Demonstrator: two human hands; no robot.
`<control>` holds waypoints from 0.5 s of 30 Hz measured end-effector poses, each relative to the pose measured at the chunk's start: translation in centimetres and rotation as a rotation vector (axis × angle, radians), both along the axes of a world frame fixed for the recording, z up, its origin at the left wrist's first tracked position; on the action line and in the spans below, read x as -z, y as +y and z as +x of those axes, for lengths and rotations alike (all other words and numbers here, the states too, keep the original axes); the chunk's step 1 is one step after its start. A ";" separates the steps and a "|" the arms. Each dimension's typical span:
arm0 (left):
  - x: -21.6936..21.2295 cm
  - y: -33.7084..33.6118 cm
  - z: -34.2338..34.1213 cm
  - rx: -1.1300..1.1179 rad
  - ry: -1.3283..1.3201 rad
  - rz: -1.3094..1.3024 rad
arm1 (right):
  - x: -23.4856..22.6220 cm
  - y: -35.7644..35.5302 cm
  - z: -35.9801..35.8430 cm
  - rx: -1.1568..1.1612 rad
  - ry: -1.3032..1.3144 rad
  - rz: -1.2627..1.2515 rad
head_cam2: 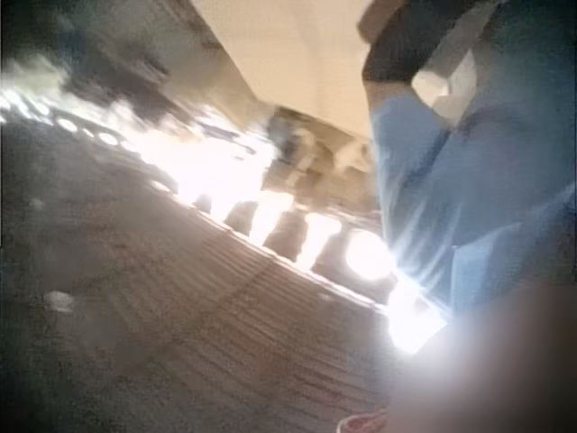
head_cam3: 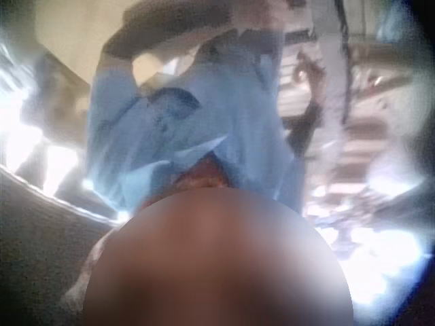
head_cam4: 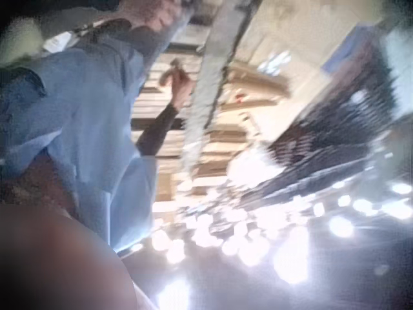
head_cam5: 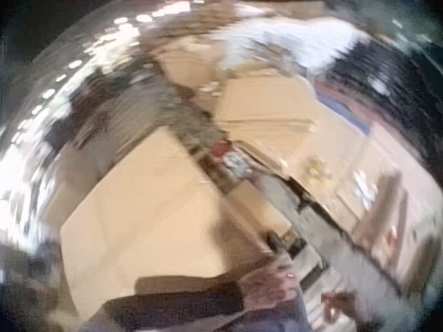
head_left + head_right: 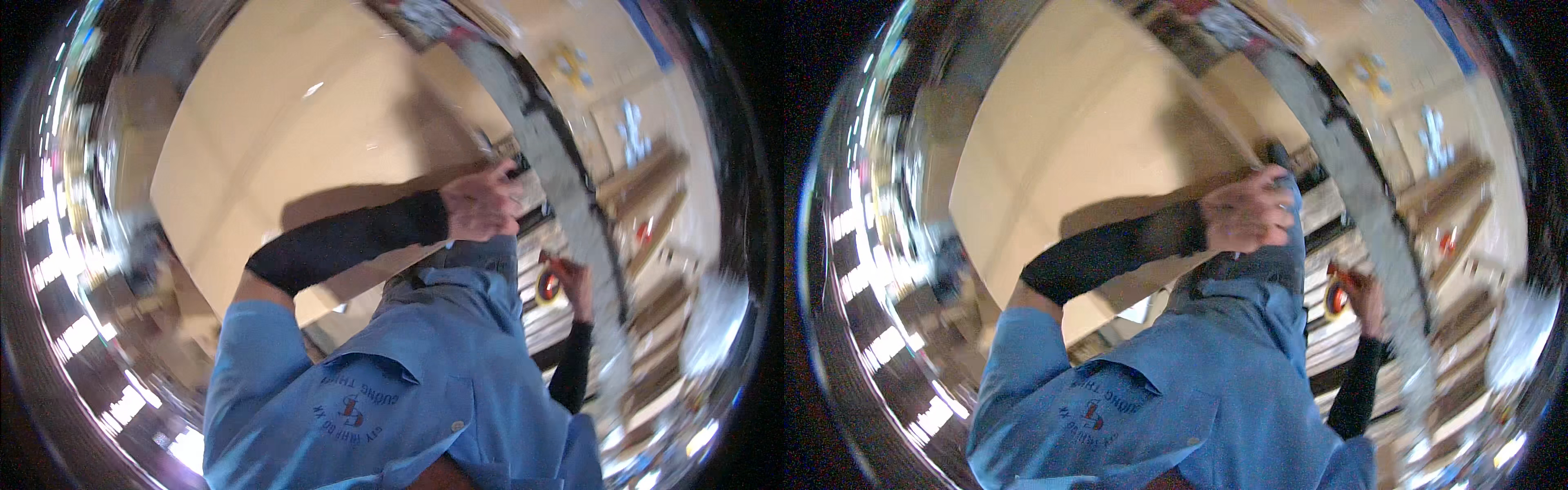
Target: The person assembles a cardboard box, places a chair wrapped in protective foam inside, adds cardboard dividers, and seals the box with packing tape. The person repeats the process for a second chair.
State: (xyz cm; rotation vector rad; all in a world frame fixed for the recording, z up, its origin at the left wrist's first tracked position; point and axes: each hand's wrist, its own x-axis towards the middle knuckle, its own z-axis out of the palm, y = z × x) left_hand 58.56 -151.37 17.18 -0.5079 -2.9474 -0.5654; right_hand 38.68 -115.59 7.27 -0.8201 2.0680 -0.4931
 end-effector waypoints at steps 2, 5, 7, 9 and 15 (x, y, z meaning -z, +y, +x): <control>3.2 2.2 -0.4 -0.121 0.158 0.013 | -3.4 -3.7 0.5 -0.078 0.068 0.040; 2.9 2.8 -1.6 -0.184 0.369 -0.017 | -3.3 -5.1 -3.3 -0.096 0.071 -0.016; 1.5 1.9 -0.9 -0.118 0.424 -0.069 | -2.8 -7.7 -6.9 -0.075 0.072 -0.128; 3.0 1.6 -1.2 -0.109 0.489 -0.069 | -4.1 -13.4 -10.5 -0.131 0.089 -0.200; 2.3 3.7 5.2 -0.681 0.800 -0.012 | -16.3 -29.4 -15.0 -0.122 0.247 -0.504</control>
